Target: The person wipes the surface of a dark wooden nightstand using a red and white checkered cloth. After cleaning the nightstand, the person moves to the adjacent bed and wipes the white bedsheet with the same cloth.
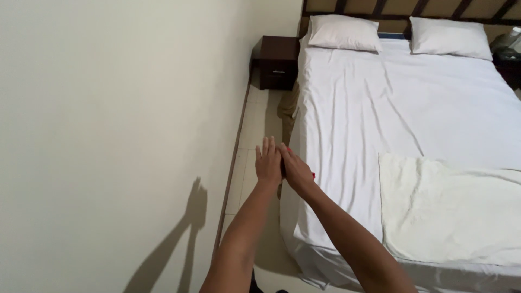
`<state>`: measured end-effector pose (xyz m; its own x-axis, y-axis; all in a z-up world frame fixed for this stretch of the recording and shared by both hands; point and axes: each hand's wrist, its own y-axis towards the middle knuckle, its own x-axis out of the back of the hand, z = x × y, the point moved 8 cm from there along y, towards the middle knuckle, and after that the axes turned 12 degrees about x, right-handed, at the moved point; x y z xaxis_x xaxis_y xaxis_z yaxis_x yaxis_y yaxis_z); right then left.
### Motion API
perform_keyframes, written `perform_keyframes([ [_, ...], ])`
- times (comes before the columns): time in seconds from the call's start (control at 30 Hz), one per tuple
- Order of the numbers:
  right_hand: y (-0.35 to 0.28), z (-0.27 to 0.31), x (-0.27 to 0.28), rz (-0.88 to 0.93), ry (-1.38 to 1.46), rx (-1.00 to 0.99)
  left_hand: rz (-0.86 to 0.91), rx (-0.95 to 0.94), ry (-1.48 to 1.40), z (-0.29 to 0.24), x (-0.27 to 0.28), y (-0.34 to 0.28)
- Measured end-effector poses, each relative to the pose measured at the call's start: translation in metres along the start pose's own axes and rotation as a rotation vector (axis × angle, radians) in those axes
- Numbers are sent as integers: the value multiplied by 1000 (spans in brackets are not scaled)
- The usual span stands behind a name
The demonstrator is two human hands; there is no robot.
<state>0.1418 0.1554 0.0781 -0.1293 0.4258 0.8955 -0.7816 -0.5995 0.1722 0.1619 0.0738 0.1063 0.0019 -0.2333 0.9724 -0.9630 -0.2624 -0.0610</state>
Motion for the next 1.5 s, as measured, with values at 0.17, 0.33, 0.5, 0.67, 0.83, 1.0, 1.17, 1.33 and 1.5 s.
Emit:
perform_keyframes([
  [0.17, -16, -23, -24, -79, -66, 109, -149, -62, 95, 3, -90, 20],
  [0.33, -35, -23, -14, -104, -140, 121, -28, -59, 24, -4, -72, -7],
  [0.5, -38, -12, 1, -33, -123, -24, -174, -111, -82, 1, -104, 15],
  [0.67, -28, -28, -34, -123, -169, 91, -159, -103, -105, 14, -92, 4],
  [0.83, -34, 4, -48, -80, -187, 75, -173, -87, -207, 41, -74, -20],
  [1.0, -43, 18, -57, -75, -183, 109, -258, -205, -182, 48, -94, -25],
  [1.17, -56, 26, -67, -52, -240, 121, -285, -255, -264, 54, -120, -32],
  [1.33, -69, 21, -82, -48, -293, 157, -274, -263, -214, 52, -122, -48],
  [1.5, -75, 37, -62, 23, -261, 48, -164, -296, -80, 44, -89, -64],
])
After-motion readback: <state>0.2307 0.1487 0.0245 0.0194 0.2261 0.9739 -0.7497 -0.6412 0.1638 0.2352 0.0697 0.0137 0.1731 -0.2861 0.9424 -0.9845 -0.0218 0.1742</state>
